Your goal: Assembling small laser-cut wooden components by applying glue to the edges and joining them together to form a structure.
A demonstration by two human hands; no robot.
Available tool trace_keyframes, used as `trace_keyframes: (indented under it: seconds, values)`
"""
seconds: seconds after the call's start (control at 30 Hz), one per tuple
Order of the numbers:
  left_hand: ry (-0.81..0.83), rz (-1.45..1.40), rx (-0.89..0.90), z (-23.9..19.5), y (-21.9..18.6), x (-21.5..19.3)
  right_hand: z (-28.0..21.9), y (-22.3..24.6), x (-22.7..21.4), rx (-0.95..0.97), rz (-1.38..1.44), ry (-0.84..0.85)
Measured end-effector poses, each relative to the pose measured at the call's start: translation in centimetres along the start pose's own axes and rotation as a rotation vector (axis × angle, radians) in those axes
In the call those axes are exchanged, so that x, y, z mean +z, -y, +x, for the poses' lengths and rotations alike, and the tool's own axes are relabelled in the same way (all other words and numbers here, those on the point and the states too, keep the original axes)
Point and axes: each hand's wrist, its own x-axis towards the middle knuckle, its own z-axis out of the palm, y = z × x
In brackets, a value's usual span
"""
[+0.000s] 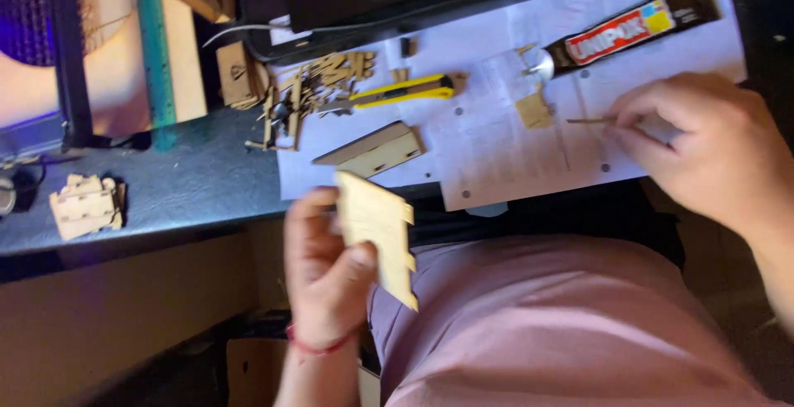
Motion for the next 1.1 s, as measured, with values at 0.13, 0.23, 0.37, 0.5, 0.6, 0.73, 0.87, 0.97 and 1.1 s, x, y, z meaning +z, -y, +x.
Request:
trace_keyframes:
  seconds: [0.13,0.23,0.37,0.5,0.6,0.73,0.87,0.97,1.1]
  values:
    - [-0.149,0.711,0.332,-0.8,-3.8,-2.4,1.0,-1.4,1.8,-0.121,-0.161,0.040]
    - [-0.143,0.792,0.364,-0.2,-4.4,-1.9,0.4,-5.0,3.6,-0.070,-0.086,0.052]
    - [-0.033,0.721,0.255,1.0,-5.6,-0.9,1.8,-0.1,1.8,-0.156,-0.021,0.020]
    - [0.071,1.179,0.375,2.2,-7.6,0.4,5.0,7.8,-0.5,-0.321,0.051,0.105]
    - [0.232,1.273,0.519,3.4,-8.9,1.2,8.4,14.8,-0.7,-0.548,0.064,0.131]
    - [0.432,1.326,0.706,4.9,-9.9,1.4,10.9,16.9,1.0,-0.641,0.013,0.279]
    - [0.383,1.434,0.722,5.6,-8.7,-1.1,11.4,14.2,4.0,-0.543,-0.027,0.325]
    - [0.353,1.509,0.698,5.6,-7.8,-2.0,10.9,12.7,6.1,-0.514,0.043,0.359]
    - [0.316,1.639,0.714,5.5,-6.9,-2.5,10.2,11.7,7.6,-0.534,0.058,0.303]
